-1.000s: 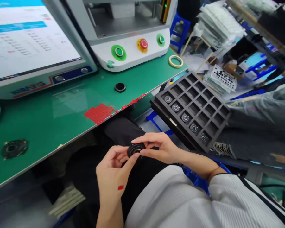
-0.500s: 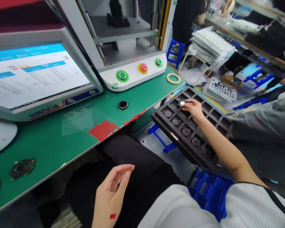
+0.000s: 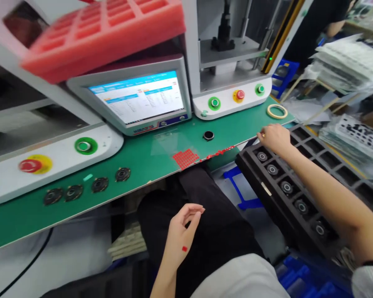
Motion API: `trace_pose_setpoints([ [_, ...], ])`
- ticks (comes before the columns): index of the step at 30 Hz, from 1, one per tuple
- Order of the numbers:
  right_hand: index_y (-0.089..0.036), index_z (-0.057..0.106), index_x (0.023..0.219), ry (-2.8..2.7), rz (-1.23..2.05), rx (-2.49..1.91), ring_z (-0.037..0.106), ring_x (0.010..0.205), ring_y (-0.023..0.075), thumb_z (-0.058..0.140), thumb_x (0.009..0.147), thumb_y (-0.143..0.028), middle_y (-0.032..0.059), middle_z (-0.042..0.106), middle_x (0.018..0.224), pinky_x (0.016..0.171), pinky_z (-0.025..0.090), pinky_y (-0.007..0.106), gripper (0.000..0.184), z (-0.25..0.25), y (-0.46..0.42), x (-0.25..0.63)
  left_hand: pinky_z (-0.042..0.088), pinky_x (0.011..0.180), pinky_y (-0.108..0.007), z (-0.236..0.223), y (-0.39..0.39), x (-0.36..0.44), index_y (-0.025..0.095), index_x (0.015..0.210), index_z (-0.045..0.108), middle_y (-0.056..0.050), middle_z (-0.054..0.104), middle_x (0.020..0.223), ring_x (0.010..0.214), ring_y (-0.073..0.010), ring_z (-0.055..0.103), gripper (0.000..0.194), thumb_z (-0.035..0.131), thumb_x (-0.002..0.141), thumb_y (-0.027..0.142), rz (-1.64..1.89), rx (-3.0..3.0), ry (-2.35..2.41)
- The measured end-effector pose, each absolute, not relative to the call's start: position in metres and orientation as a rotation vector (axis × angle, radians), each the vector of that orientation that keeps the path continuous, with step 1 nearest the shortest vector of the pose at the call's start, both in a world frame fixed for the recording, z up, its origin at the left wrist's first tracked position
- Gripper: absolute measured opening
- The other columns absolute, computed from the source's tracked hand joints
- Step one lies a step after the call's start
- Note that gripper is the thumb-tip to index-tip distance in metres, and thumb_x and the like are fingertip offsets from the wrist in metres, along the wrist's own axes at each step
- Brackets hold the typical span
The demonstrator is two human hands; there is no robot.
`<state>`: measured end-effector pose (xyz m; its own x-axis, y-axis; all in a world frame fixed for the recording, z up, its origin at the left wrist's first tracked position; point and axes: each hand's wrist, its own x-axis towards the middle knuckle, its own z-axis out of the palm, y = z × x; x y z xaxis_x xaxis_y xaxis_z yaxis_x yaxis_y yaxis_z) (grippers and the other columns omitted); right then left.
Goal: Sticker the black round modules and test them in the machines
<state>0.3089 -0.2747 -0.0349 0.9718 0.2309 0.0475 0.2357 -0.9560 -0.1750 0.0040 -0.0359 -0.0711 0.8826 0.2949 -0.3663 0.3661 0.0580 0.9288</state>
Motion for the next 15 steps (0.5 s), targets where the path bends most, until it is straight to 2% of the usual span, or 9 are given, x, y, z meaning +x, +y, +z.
trace_pose_setpoints([
  [3, -0.015, 0.065, 0.114, -0.621, -0.002, -2.848, 0.060, 0.112, 0.0318, 0.057, 0.088, -0.039, 0.0160, 0.068, 0.115, 0.093, 0.046, 0.041, 0.036, -0.037, -0.209, 0.309, 0.057, 0.086, -0.030, -0.067, -0.036, 0.001, 0.016, 0.093, 0.069, -0.009, 0.074, 0.093, 0.094, -0.0214, 0.071, 0.024, 0.066, 0.084, 0.038, -0.013, 1.527, 0.534],
  [5, -0.017, 0.061, 0.120, -0.726, 0.028, -2.781, 0.062, 0.108, 0.0286, 0.062, 0.084, -0.045, 0.0138, 0.068, 0.116, 0.091, 0.048, 0.037, 0.046, -0.045, -0.167, 0.305, 0.057, 0.087, -0.030, -0.063, -0.035, -0.004, 0.016, 0.092, 0.069, -0.009, 0.073, 0.092, 0.094, -0.0216, 0.071, 0.023, 0.066, 0.085, 0.037, 0.013, 1.523, 0.547],
  [8, -0.011, 0.060, 0.118, -0.749, 0.062, -2.705, 0.063, 0.105, 0.0315, 0.071, 0.076, -0.040, 0.0188, 0.068, 0.112, 0.090, 0.049, 0.040, 0.052, -0.055, -0.126, 0.305, 0.056, 0.087, -0.031, -0.060, -0.031, -0.013, 0.015, 0.092, 0.069, -0.009, 0.073, 0.093, 0.095, -0.0218, 0.071, 0.022, 0.064, 0.086, 0.036, 0.032, 1.512, 0.569],
  [11, -0.007, 0.061, 0.110, -0.707, 0.099, -2.609, 0.063, 0.105, 0.0356, 0.073, 0.069, -0.025, 0.0222, 0.068, 0.105, 0.092, 0.048, 0.046, 0.046, -0.055, -0.110, 0.310, 0.056, 0.088, -0.031, -0.060, -0.027, -0.020, 0.015, 0.093, 0.069, -0.009, 0.074, 0.094, 0.095, -0.0215, 0.070, 0.023, 0.065, 0.086, 0.037, 0.068, 1.476, 0.603],
  [13, -0.007, 0.060, 0.109, -0.701, 0.148, -2.506, 0.065, 0.102, 0.0347, 0.071, 0.069, -0.021, 0.0214, 0.069, 0.102, 0.091, 0.049, 0.048, 0.044, -0.051, -0.107, 0.304, 0.056, 0.087, -0.031, -0.061, -0.027, -0.019, 0.015, 0.092, 0.069, -0.010, 0.074, 0.092, 0.093, -0.0211, 0.071, 0.026, 0.067, 0.084, 0.039, 0.099, 1.426, 0.631],
  [15, -0.009, 0.057, 0.114, -0.740, 0.231, -2.384, 0.068, 0.097, 0.0288, 0.070, 0.073, -0.023, 0.0170, 0.071, 0.101, 0.088, 0.053, 0.044, 0.045, -0.046, -0.109, 0.282, 0.056, 0.084, -0.031, -0.060, -0.029, -0.014, 0.014, 0.091, 0.069, -0.010, 0.074, 0.088, 0.088, -0.0205, 0.071, 0.032, 0.067, 0.084, 0.045, 0.125, 1.336, 0.644],
])
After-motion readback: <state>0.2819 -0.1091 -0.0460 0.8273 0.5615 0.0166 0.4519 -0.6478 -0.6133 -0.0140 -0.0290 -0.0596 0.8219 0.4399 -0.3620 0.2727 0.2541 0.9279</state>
